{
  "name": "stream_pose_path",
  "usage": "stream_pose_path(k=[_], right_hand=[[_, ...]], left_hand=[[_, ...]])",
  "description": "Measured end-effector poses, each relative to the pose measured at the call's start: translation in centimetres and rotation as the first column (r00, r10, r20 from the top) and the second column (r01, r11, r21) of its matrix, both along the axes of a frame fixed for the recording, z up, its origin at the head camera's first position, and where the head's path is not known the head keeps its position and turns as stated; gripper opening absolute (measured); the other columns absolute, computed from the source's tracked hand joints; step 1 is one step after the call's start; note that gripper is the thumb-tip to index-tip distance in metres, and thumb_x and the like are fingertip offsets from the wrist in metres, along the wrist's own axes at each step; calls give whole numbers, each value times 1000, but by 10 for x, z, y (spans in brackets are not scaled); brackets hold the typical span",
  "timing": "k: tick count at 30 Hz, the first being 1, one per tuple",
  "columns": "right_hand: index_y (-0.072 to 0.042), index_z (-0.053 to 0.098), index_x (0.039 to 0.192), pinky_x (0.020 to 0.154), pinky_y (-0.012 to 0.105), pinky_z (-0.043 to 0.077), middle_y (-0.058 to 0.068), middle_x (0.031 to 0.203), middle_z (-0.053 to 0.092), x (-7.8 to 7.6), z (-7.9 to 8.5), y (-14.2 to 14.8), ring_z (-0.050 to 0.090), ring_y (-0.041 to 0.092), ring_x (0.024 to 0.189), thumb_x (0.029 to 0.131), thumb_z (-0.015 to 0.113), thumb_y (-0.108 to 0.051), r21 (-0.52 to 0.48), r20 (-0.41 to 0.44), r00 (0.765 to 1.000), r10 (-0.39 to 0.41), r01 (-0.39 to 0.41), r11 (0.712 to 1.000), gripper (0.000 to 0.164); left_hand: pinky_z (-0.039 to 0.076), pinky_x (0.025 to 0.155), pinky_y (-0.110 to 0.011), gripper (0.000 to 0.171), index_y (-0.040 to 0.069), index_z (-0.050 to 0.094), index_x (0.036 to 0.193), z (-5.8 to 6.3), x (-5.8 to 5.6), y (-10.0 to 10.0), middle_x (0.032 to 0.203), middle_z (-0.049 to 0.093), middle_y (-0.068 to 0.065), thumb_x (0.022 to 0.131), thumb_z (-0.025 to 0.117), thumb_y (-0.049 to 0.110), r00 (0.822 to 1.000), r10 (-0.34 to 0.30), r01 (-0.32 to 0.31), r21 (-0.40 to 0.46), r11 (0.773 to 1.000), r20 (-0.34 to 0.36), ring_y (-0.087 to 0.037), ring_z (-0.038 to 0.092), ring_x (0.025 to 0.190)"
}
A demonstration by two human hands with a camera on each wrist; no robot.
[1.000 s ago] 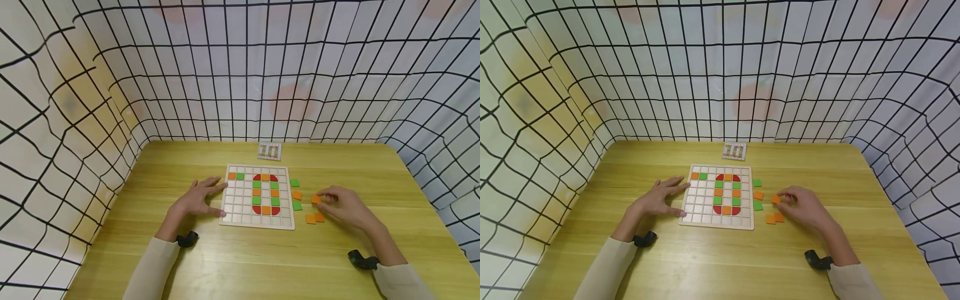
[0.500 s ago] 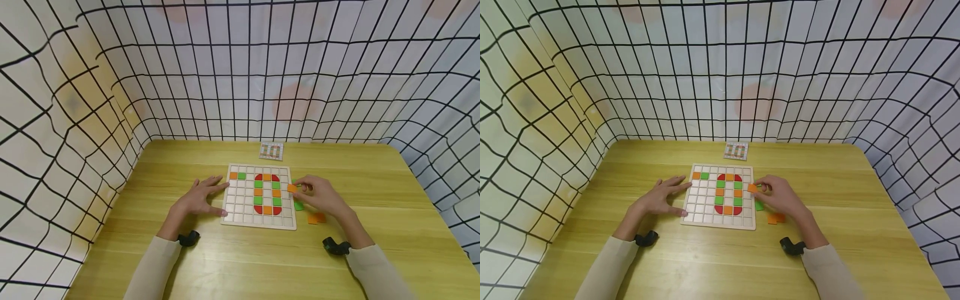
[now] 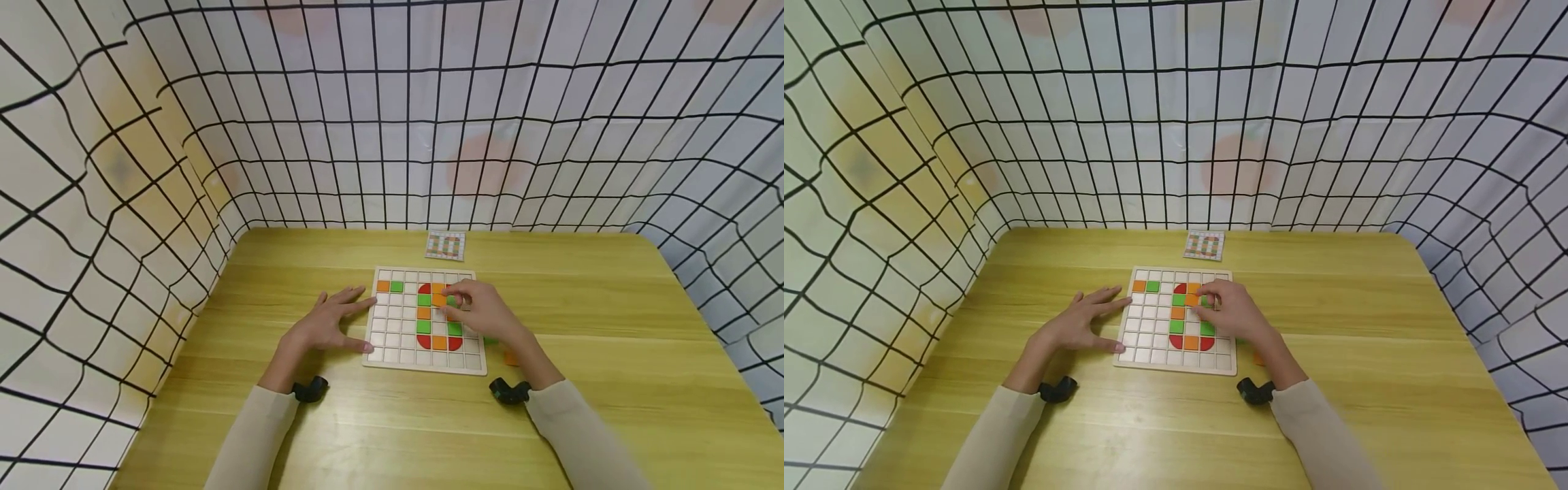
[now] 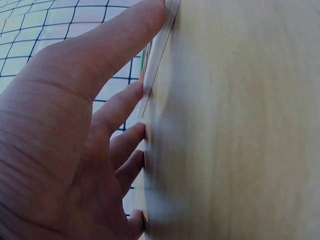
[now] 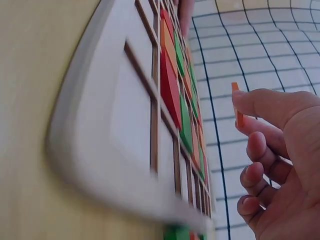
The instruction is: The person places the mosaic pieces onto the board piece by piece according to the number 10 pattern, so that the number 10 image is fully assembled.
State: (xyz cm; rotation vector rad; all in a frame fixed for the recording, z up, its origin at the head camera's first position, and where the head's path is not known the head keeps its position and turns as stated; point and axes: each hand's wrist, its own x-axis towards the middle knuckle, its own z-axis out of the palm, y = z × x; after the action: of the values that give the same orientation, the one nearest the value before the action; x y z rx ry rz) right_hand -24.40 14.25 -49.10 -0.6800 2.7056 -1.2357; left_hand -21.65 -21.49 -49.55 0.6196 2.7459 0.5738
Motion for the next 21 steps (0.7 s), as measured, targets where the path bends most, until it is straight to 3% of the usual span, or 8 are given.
stream_pose_path(k=[7, 13, 21], right_hand=[[-14, 75, 115, 70, 30, 44, -2, 80, 56, -9, -3, -34, 44, 14, 67, 95, 76, -27, -4, 0, 999, 41, -41, 999, 24], [-13, 74, 116, 74, 33, 44, 0, 78, 54, -16, -3, -59, 44, 15, 66, 96, 74, -26, 27, 28, 999, 31, -32, 999, 24], [-12, 75, 117, 67, 29, 41, -3, 76, 54, -22, -8, -77, 45, 12, 63, 94, 74, -27, 91, 37, 999, 35, -38, 995, 27]], left_hand=[[-1, 127, -65, 101, 40, 36, 160, 0, 1, -1, 173, 19, 3, 74, 78, 73, 1000, -7, 7, 8, 1000, 0, -27, 13, 162], [0, 127, -66, 100, 40, 36, 160, 2, 1, -1, 173, 20, 2, 75, 77, 74, 1000, -7, 7, 7, 1000, -2, -27, 14, 162], [-1, 127, -67, 100, 40, 37, 159, 2, 1, 0, 173, 19, 2, 75, 77, 74, 1000, -7, 7, 5, 1000, -1, -27, 14, 162]])
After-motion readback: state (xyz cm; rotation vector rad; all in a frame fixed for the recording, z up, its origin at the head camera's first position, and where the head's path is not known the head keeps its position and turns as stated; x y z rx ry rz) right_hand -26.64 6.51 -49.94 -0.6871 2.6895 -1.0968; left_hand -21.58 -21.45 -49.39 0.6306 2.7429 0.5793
